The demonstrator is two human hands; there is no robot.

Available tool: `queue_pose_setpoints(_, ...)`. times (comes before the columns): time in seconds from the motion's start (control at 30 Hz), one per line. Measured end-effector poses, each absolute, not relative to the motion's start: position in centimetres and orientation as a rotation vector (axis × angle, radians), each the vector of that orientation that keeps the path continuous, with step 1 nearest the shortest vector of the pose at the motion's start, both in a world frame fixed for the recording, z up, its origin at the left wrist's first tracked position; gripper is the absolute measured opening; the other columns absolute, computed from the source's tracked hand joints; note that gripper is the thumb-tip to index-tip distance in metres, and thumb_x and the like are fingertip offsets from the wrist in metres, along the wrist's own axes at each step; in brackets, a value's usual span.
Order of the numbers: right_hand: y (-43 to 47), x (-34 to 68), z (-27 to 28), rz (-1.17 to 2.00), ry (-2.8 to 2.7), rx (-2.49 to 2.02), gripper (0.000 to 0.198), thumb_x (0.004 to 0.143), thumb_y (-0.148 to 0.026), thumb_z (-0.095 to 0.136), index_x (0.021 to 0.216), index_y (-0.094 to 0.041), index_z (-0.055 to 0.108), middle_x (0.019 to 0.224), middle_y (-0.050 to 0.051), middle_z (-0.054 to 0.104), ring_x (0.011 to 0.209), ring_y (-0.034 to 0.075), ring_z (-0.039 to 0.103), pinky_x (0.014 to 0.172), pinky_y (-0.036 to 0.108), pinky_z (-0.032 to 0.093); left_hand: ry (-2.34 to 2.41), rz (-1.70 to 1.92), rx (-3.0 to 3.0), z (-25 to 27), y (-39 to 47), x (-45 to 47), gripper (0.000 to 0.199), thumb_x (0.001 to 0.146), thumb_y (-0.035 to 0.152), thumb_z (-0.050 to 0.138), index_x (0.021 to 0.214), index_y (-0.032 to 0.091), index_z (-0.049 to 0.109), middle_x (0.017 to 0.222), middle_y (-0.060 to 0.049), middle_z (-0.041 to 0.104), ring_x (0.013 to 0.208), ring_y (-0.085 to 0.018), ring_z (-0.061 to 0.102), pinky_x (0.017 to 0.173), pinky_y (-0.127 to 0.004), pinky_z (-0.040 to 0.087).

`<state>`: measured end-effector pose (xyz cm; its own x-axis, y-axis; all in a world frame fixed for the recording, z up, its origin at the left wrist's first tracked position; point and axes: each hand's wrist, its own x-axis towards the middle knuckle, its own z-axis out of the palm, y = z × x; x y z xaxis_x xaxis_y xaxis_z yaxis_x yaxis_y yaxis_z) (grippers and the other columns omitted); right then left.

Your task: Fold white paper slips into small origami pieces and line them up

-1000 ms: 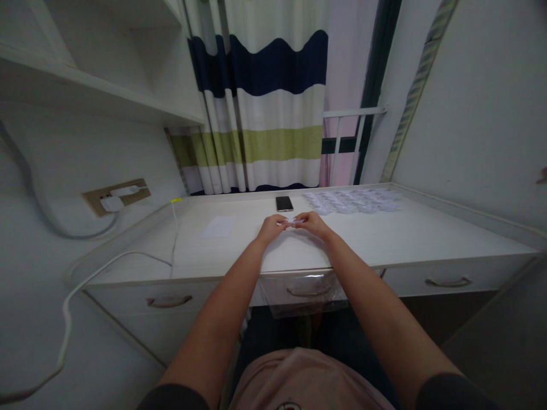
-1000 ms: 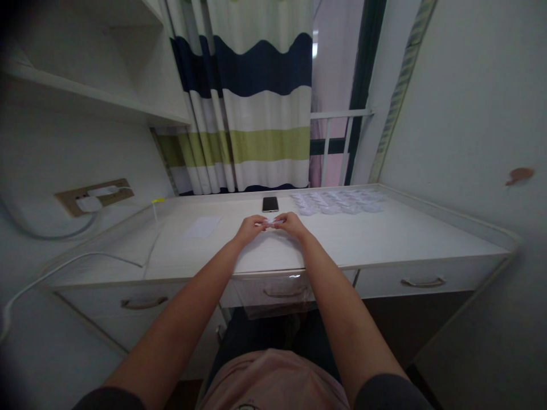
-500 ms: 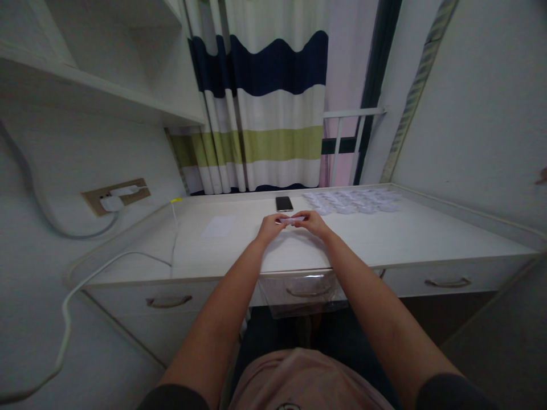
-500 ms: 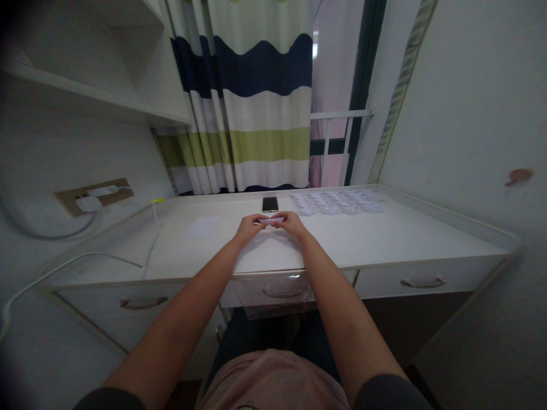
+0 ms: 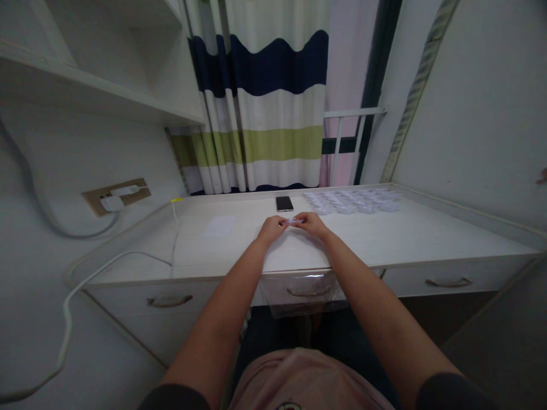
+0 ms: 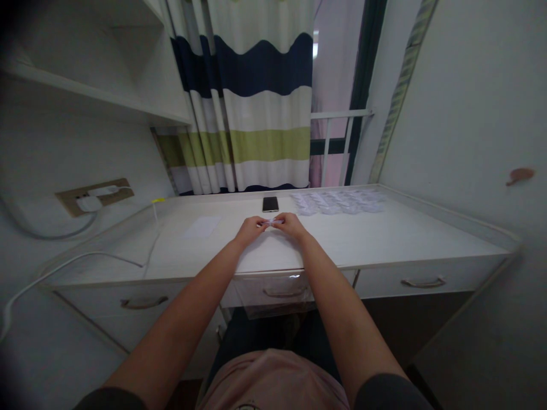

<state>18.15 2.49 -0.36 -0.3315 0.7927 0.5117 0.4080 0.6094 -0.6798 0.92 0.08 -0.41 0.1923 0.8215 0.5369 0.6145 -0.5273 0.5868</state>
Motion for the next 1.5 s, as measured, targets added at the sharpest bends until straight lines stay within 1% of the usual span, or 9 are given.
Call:
queue_pose_setpoints(0.23, 2.2, 18.1, 0.2, 0.776, -1.780, -0.841, 0.027, 0.057, -0.031, 0.071, 0.078, -0.015, 0.068, 0.070, 0.003, 0.066, 0.056, 0.012, 0.055, 0.055, 0.024, 0.045, 1.249, 1.353, 1.856, -0.3, 0.5, 1.0, 0.013, 0.065, 0.023, 0.065, 0.073, 0.013, 0.069, 0.067, -0.004, 0.066, 0.055, -0.012, 0.055, 0.057, -0.025, 0.045)
queue_pose_setpoints(0.37, 2.0, 18.1, 0.4, 0.869, -1.629, -0.781, 0.030, 0.052, -0.032, 0.074, 0.075, -0.016, 0.064, 0.067, 0.000, 0.063, 0.058, 0.011, 0.056, 0.058, 0.025, 0.047, 1.089, 1.435, 1.700, 0.1, 0.4, 1.3, 0.012, 0.060, 0.020, 0.068, 0.069, 0.012, 0.066, 0.060, -0.001, 0.062, 0.053, -0.011, 0.053, 0.055, -0.024, 0.045)
queue_pose_setpoints(0.6, 1.1, 17.8, 0.6, 1.003, -1.546, -0.755, 0.032, 0.052, -0.028, 0.074, 0.080, -0.016, 0.065, 0.068, 0.000, 0.064, 0.063, 0.012, 0.058, 0.063, 0.026, 0.048, 0.911, 1.523, 1.647, 0.5, -0.3, 1.4, 0.030, 0.058, 0.017, 0.067, 0.087, 0.015, 0.059, 0.056, 0.005, 0.055, 0.051, -0.008, 0.050, 0.052, -0.020, 0.042)
queue_pose_setpoints(0.67, 0.9, 17.8, 0.6, 1.076, -1.578, -0.788, 0.030, 0.053, -0.027, 0.073, 0.080, -0.015, 0.066, 0.068, 0.001, 0.064, 0.062, 0.012, 0.058, 0.064, 0.026, 0.048, 0.924, 1.496, 1.680, 0.4, -0.4, 1.3, 0.030, 0.058, 0.016, 0.067, 0.087, 0.015, 0.058, 0.057, 0.004, 0.055, 0.052, -0.007, 0.051, 0.052, -0.019, 0.042)
queue_pose_setpoints(0.8, 0.7, 17.8, 0.6, 1.132, -1.670, -0.873, 0.020, 0.053, -0.026, 0.072, 0.068, -0.012, 0.067, 0.061, 0.003, 0.064, 0.057, 0.011, 0.056, 0.061, 0.024, 0.047, 0.968, 1.436, 1.708, 0.0, -0.1, 1.3, 0.027, 0.056, 0.018, 0.069, 0.081, 0.014, 0.059, 0.066, 0.001, 0.059, 0.055, -0.008, 0.053, 0.054, -0.020, 0.043)
queue_pose_setpoints(0.97, 0.4, 17.9, 1.0, 1.097, -1.680, -0.908, 0.018, 0.053, -0.025, 0.072, 0.065, -0.012, 0.067, 0.056, 0.002, 0.063, 0.055, 0.010, 0.055, 0.059, 0.023, 0.045, 0.958, 1.355, 1.620, -0.2, 0.3, 1.3, 0.026, 0.051, 0.025, 0.074, 0.069, 0.012, 0.060, 0.059, 0.000, 0.059, 0.055, -0.009, 0.054, 0.057, -0.023, 0.045)
queue_pose_setpoints(1.27, 0.1, 17.9, 1.3, 1.000, -1.722, -0.870, 0.017, 0.056, -0.028, 0.069, 0.062, -0.013, 0.066, 0.056, 0.002, 0.063, 0.056, 0.012, 0.055, 0.059, 0.024, 0.044, 0.890, 1.372, 1.473, 0.1, -0.1, 1.4, 0.032, 0.048, 0.023, 0.077, 0.073, 0.011, 0.063, 0.060, -0.001, 0.062, 0.058, -0.011, 0.057, 0.064, -0.028, 0.049)
queue_pose_setpoints(1.37, 0.4, 18.0, 1.1, 1.043, -1.693, -0.885, 0.016, 0.054, -0.026, 0.070, 0.062, -0.013, 0.066, 0.055, 0.001, 0.062, 0.055, 0.011, 0.054, 0.058, 0.023, 0.044, 0.878, 1.339, 1.443, 0.1, -0.2, 1.4, 0.035, 0.046, 0.023, 0.078, 0.075, 0.010, 0.063, 0.064, -0.002, 0.065, 0.060, -0.011, 0.059, 0.067, -0.029, 0.050)
queue_pose_setpoints(1.5, 0.4, 17.9, 0.9, 1.131, -1.647, -0.858, 0.020, 0.051, -0.026, 0.073, 0.066, -0.013, 0.066, 0.059, 0.001, 0.064, 0.057, 0.011, 0.056, 0.060, 0.024, 0.046, 0.937, 1.361, 1.447, 0.2, -0.1, 1.2, 0.036, 0.044, 0.026, 0.080, 0.072, 0.010, 0.064, 0.059, -0.001, 0.064, 0.056, -0.011, 0.058, 0.064, -0.029, 0.050)
